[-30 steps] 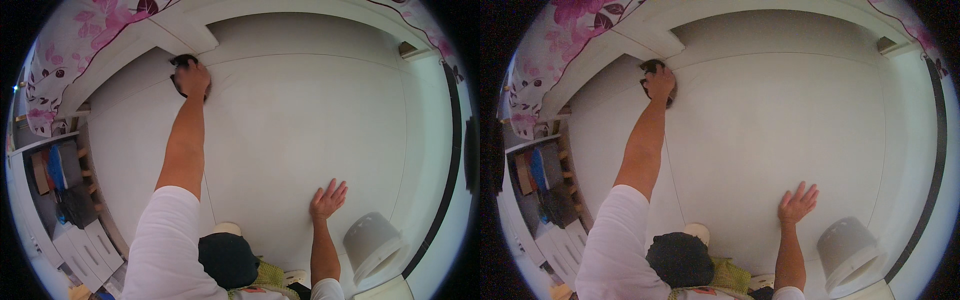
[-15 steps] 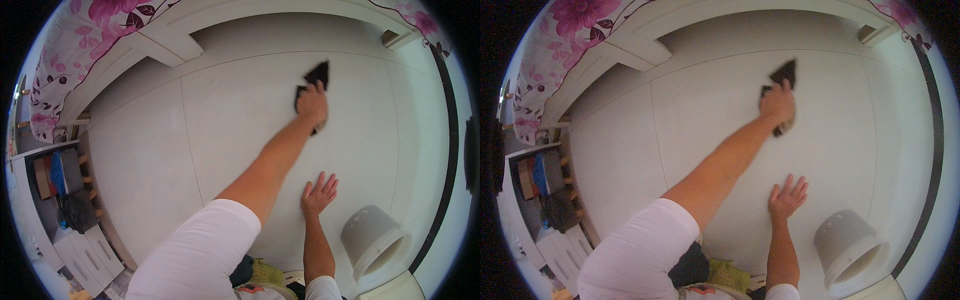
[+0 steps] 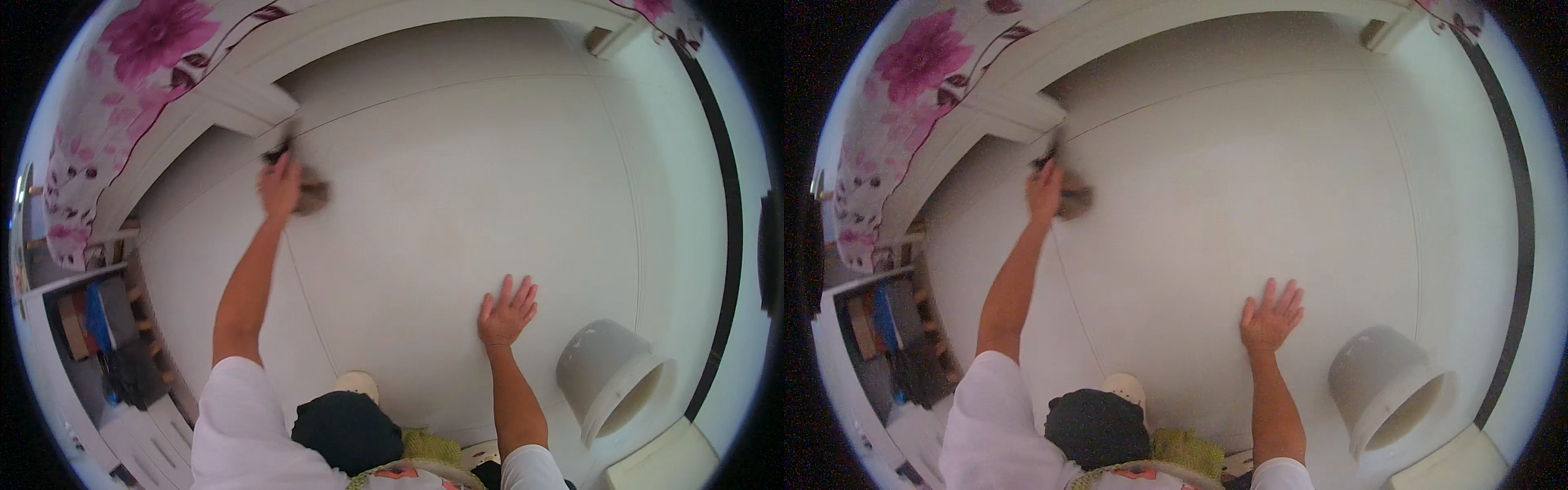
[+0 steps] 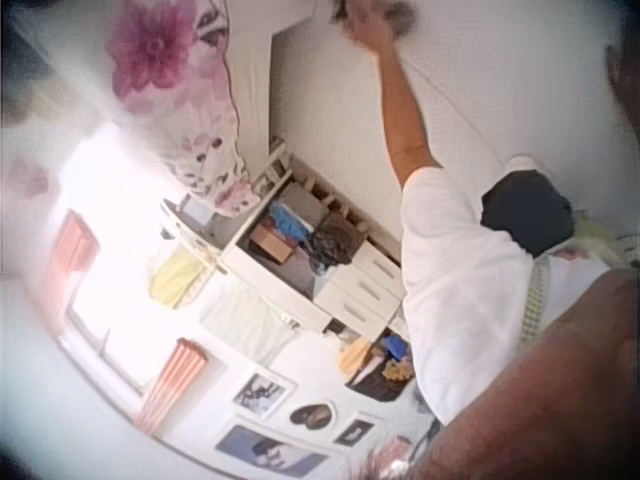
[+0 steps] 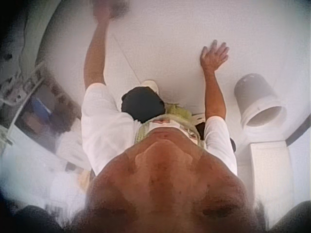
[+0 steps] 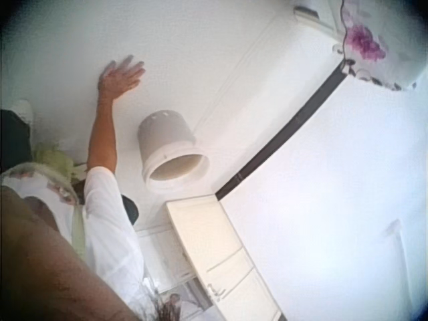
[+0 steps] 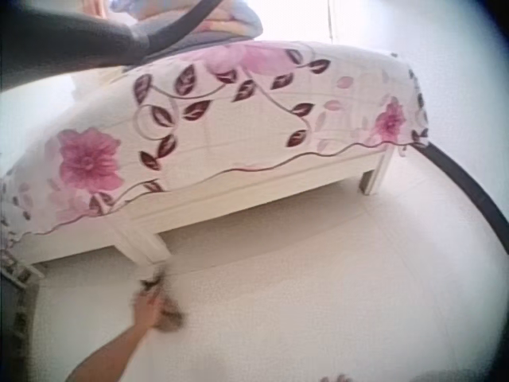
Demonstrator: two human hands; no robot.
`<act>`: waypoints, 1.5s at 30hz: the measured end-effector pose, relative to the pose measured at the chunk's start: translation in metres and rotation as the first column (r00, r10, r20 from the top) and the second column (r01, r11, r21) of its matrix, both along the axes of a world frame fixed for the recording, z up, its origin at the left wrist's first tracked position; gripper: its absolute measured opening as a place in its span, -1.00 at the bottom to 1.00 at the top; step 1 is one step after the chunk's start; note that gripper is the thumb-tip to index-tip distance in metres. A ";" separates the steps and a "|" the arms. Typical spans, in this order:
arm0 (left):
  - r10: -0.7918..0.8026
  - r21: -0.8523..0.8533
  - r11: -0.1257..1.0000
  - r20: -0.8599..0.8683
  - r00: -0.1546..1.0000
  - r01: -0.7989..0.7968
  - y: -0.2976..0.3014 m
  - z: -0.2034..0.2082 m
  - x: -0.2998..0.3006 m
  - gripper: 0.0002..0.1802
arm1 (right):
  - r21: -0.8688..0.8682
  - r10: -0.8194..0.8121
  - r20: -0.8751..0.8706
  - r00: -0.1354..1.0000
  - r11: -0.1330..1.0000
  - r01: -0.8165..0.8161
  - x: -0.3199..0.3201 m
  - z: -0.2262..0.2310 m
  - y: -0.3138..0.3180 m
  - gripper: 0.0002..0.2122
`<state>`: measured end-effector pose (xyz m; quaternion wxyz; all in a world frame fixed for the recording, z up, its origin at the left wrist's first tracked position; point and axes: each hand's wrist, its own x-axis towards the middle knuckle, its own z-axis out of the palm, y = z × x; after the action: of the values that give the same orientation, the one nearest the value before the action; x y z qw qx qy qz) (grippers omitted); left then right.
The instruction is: The person wipes a white tiled floor using a dark cloth, repeatedly dipping the cloth into a white bucket containing water.
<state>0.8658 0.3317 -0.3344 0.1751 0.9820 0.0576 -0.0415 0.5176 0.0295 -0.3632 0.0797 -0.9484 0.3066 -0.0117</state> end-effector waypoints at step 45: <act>-0.745 -0.033 0.616 0.298 0.596 0.787 -0.192 -0.030 -0.146 -0.54 | 0.033 -0.052 0.500 0.865 0.999 0.040 0.001 -0.014 -0.039 -0.53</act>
<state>0.7202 0.1398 -0.3647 0.2247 0.8897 -0.3973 0.0091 0.5188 -0.0091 -0.3768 0.1663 -0.9045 0.2981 -0.2556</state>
